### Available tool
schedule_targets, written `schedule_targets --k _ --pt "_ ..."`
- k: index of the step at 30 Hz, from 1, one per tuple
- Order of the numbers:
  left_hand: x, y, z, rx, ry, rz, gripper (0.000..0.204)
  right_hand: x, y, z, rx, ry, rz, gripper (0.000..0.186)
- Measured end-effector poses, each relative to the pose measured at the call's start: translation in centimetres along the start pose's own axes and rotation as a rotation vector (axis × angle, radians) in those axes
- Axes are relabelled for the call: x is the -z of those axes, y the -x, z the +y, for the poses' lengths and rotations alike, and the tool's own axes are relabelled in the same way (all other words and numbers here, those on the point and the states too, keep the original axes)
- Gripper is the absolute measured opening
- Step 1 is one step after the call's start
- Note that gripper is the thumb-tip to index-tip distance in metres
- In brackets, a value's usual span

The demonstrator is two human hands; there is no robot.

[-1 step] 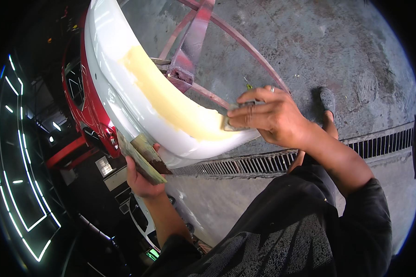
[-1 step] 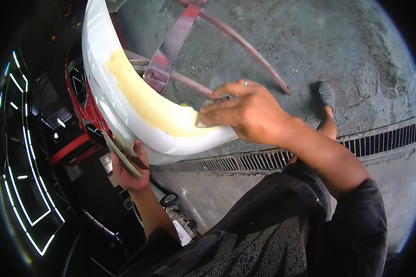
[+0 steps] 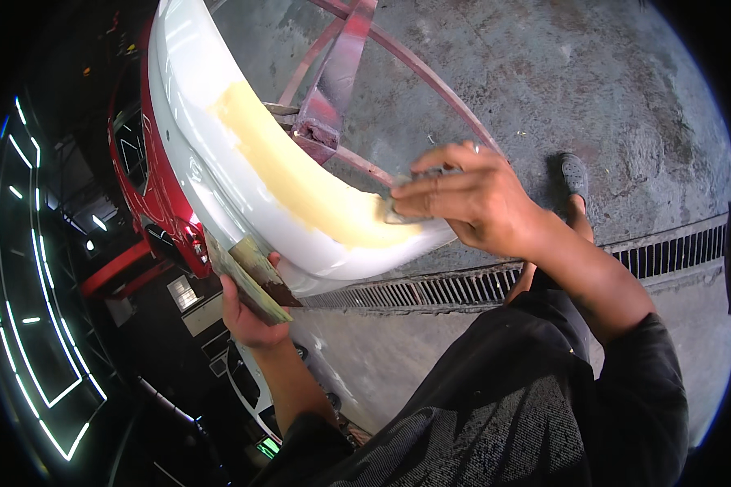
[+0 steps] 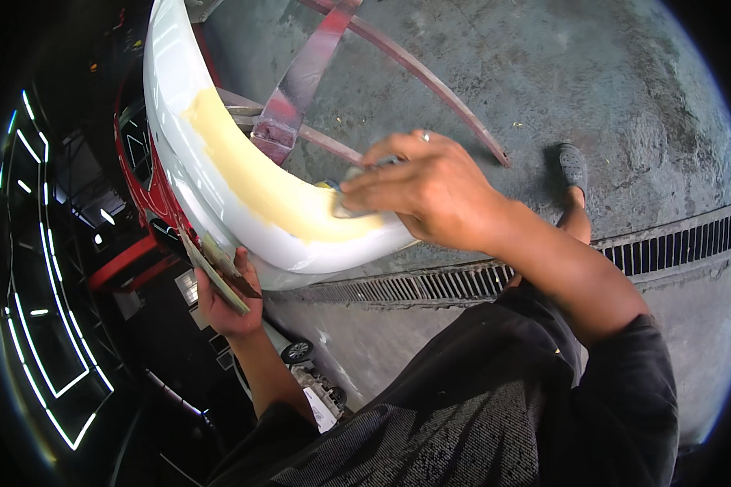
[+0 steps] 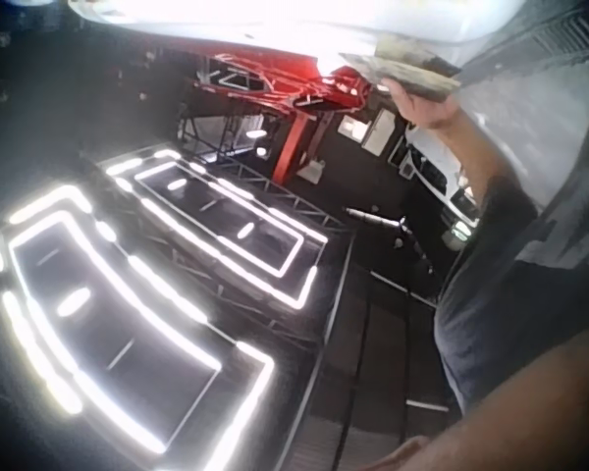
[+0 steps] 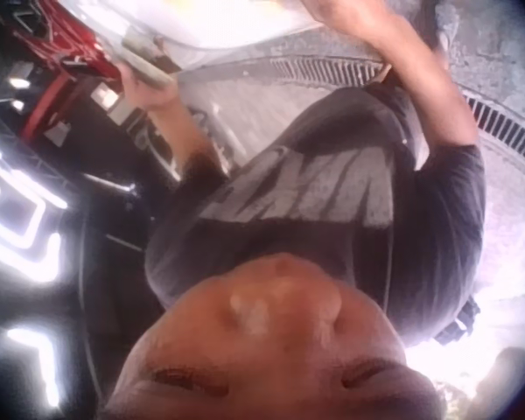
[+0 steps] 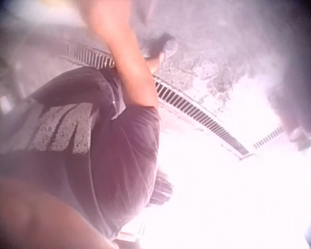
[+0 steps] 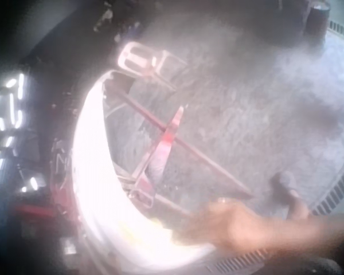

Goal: The person sands a white car bumper mounted on a stand using a sanding block and sandpaper. They repeatedly rub the surface, switch sandpaper sheets, and inspect the bumper while working in a garage.

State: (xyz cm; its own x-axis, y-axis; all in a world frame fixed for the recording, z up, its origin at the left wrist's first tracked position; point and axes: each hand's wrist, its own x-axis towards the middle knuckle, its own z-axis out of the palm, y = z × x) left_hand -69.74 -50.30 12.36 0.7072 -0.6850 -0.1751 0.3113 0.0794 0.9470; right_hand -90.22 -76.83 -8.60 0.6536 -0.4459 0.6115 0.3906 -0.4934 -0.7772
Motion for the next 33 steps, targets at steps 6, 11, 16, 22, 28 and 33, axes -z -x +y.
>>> schedule_targets --k 6,11,16,22,28,33 --pt "-1.0 -0.8 0.2 0.031 -0.124 -0.04 0.049 -1.6 -5.8 -0.2 0.028 -0.068 0.039 0.034" --pt "1.6 -0.5 0.5 0.024 0.028 -0.055 0.052 -2.1 -1.2 -0.6 0.022 0.009 -0.012 0.035" --pt "1.5 -0.3 0.2 0.01 0.032 0.024 0.052 0.3 1.3 0.1 0.04 -0.028 -0.108 0.045" --pt "-0.5 -0.7 0.3 0.027 -0.057 -0.013 0.048 0.1 -5.5 1.3 -0.004 -0.15 -0.028 0.04" --pt "0.9 -0.6 0.4 0.038 0.067 -0.097 0.053 -1.3 -1.2 0.6 0.016 -0.103 -0.056 0.037" --pt "0.7 -0.3 0.3 -0.002 0.033 -0.016 0.053 0.9 0.0 2.7 -0.2 -0.278 -0.18 0.027"
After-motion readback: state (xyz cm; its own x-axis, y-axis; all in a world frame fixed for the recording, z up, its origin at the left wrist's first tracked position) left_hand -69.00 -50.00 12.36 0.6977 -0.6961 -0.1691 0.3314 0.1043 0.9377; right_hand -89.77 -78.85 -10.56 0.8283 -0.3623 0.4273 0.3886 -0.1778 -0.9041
